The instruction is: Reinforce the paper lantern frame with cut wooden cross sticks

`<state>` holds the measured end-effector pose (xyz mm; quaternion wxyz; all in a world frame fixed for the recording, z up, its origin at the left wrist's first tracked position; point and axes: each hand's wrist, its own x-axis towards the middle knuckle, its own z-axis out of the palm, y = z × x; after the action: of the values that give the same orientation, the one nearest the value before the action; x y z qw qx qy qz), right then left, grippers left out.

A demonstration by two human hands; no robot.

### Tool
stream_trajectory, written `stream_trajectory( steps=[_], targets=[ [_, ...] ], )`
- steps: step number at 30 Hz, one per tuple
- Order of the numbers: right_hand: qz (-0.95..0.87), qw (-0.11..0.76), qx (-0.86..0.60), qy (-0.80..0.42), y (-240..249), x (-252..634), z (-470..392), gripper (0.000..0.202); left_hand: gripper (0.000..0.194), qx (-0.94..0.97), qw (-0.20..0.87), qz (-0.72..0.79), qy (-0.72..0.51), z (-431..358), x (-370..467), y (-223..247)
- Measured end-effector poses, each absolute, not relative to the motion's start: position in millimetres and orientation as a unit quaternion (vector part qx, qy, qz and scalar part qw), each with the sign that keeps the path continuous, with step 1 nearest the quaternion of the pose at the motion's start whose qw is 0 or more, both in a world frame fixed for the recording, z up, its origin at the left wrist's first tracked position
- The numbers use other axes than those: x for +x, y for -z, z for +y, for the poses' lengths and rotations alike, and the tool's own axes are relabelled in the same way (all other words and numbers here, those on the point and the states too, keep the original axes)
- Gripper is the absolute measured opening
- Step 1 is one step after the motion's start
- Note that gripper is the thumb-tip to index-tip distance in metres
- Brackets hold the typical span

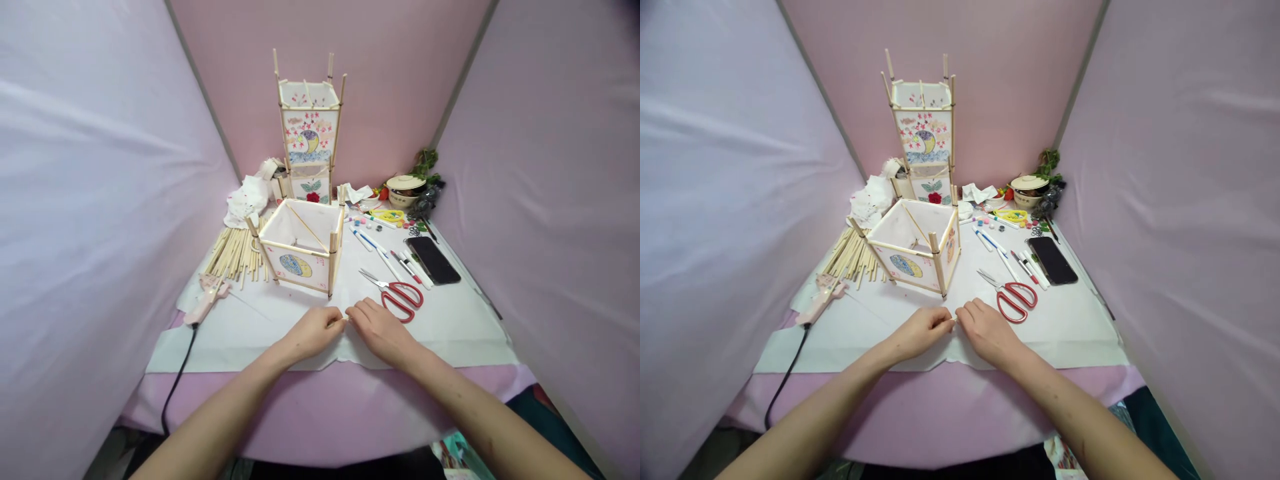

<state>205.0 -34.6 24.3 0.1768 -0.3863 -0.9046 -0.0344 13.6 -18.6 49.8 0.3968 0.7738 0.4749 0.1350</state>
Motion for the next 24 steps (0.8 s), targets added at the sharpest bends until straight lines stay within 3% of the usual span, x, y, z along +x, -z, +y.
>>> stream_trajectory(
  steps=[5,16,24],
  targets=[
    [-0.907,0.158,-0.386,0.056,-15.7,201.4,-32.2,0.021,0.033,0.816,0.352,0.453,-0.074,-11.9,8.6,-51.2],
    [-0.893,0.108,-0.433,0.063,3.3,190.6,-22.6,0.016,0.037,0.87,0.11,0.477,0.048,-11.6,10.4,-37.7],
    [-0.883,0.062,-0.463,0.05,3.3,187.4,-24.1,0.015,0.032,0.875,0.058,0.476,0.07,-14.7,15.1,-26.8]
  ],
)
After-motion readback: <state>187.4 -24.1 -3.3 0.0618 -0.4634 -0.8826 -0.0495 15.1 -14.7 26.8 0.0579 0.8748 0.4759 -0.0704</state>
